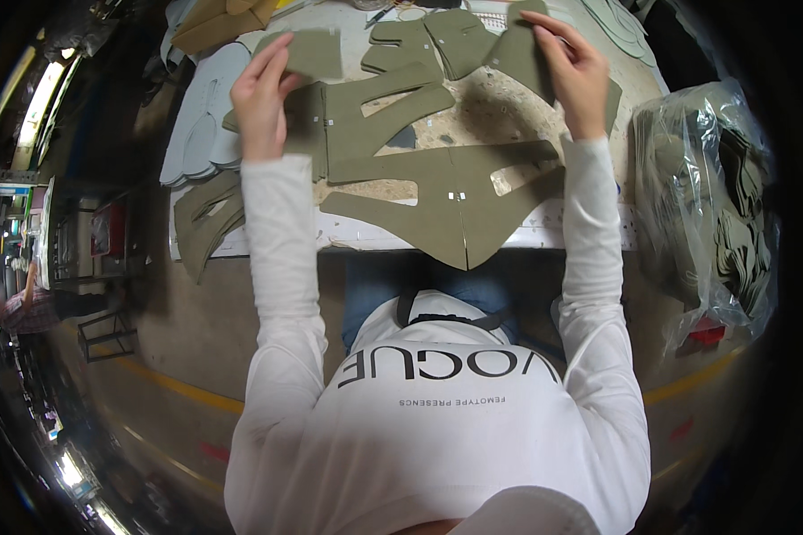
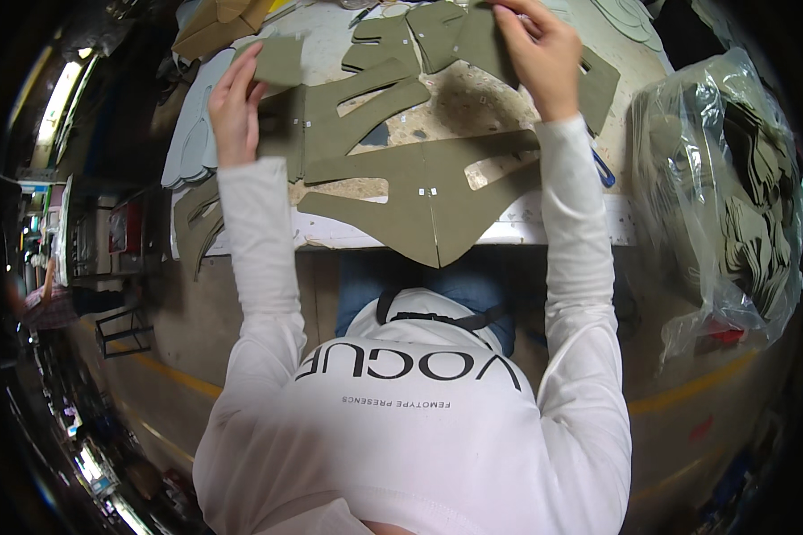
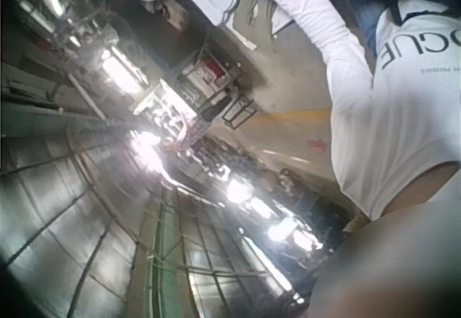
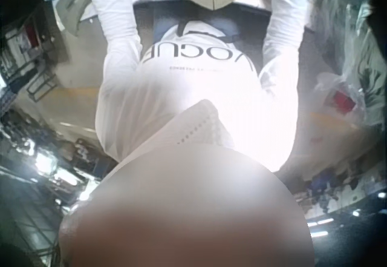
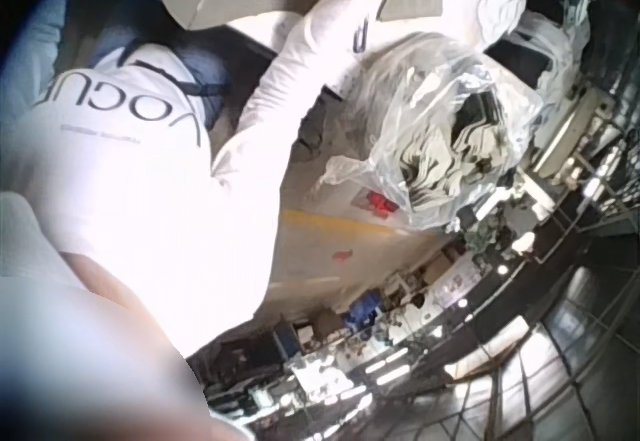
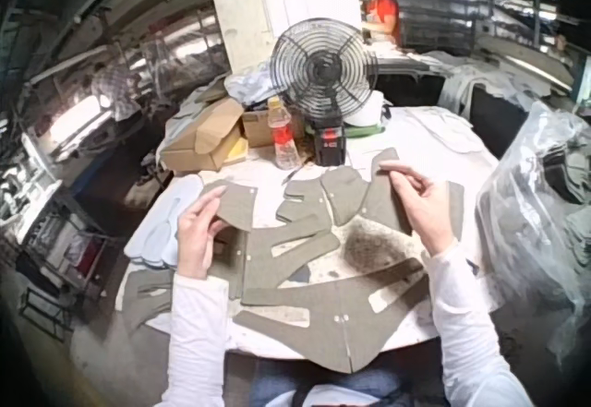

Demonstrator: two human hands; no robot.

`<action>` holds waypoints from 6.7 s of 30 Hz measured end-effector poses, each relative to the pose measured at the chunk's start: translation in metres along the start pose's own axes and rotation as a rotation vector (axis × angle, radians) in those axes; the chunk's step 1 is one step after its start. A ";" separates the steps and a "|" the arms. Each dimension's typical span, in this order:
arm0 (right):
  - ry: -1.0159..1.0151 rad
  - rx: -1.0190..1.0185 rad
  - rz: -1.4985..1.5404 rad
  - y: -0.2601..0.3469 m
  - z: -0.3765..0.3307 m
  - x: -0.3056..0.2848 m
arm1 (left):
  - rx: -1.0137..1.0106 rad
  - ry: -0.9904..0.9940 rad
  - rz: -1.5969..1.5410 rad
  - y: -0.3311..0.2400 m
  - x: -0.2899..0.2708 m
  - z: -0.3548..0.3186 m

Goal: The person sorts and stacks olive-green fabric pieces on a worktable, aligning edges and organizing them into neat piles. The person repeatedly picks up pieces, checks alignment, and places them into stacks.

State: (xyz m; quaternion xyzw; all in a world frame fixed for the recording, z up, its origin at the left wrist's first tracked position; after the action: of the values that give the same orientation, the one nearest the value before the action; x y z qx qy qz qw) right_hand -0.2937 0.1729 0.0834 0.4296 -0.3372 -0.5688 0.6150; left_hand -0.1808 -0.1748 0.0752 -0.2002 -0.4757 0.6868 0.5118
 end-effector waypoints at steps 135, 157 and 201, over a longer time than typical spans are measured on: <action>0.255 0.642 -0.390 0.022 -0.214 -0.009 | -0.218 0.310 0.302 -0.124 -0.017 -0.131; 0.464 0.417 -0.227 0.007 -0.186 0.015 | -0.597 0.403 0.038 -0.028 -0.001 -0.177; 0.254 0.407 -0.237 0.057 -0.139 -0.044 | -0.434 0.323 0.375 -0.041 0.001 -0.181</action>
State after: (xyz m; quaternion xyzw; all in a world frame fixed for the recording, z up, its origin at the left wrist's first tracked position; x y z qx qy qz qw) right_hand -0.1505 0.2356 0.0828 0.6488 -0.3120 -0.4990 0.4824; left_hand -0.0220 -0.0915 0.0263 -0.4952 -0.4785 0.6110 0.3906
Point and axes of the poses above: each hand's wrist, its own z-axis towards the middle knuckle, its own x-axis out of the palm, y = z × x, the point moved 4 cm from there along z, towards the middle knuckle, and after that the axes turned 7 degrees about x, right-handed, at the moved point
